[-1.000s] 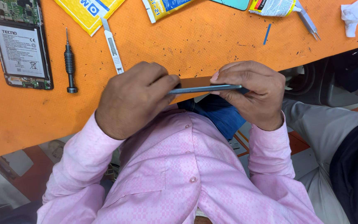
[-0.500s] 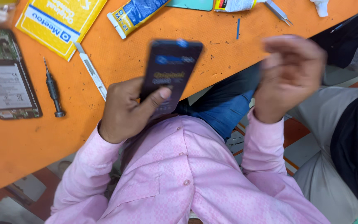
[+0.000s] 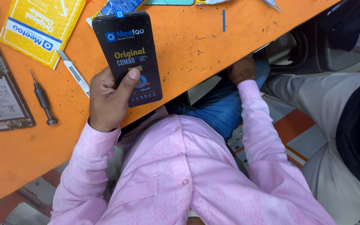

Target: The person applies adhesive to the frame of a disassembled smartphone and then attaches a new back cover. They use a tube to squeeze glue along the edges and a white tool to spread it. Finally, they secure the back cover using multiple rubber bands to hold it in place while the adhesive sets.

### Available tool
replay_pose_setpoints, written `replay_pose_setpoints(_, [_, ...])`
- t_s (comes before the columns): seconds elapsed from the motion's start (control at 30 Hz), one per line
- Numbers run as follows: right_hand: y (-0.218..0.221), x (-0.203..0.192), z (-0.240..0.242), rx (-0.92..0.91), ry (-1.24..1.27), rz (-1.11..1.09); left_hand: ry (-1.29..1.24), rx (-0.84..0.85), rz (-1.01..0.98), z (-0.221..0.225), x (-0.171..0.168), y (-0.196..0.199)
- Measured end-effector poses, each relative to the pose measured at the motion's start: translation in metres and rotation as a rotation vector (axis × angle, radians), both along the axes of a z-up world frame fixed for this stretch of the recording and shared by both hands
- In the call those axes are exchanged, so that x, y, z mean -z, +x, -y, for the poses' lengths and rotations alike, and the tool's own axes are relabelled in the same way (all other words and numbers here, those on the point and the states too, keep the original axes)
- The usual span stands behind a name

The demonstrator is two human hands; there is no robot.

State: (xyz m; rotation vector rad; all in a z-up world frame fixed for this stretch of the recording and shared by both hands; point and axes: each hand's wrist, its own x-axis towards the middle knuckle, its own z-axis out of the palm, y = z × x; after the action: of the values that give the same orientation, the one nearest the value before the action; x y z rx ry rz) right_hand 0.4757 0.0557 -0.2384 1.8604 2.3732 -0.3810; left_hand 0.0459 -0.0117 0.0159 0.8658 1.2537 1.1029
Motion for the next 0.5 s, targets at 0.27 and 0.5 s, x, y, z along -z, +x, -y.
replay_pose_setpoints(0.27, [0.002, 0.042, -0.02, -0.107, 0.009, 0.107, 0.011, -0.069, -0.024, 0.005, 0.002, 0.001])
replay_pose_setpoints(0.5, [0.003, 0.024, -0.011, 0.058, -0.263, 0.264, -0.009, -0.079, -0.07, 0.005, 0.004, -0.001])
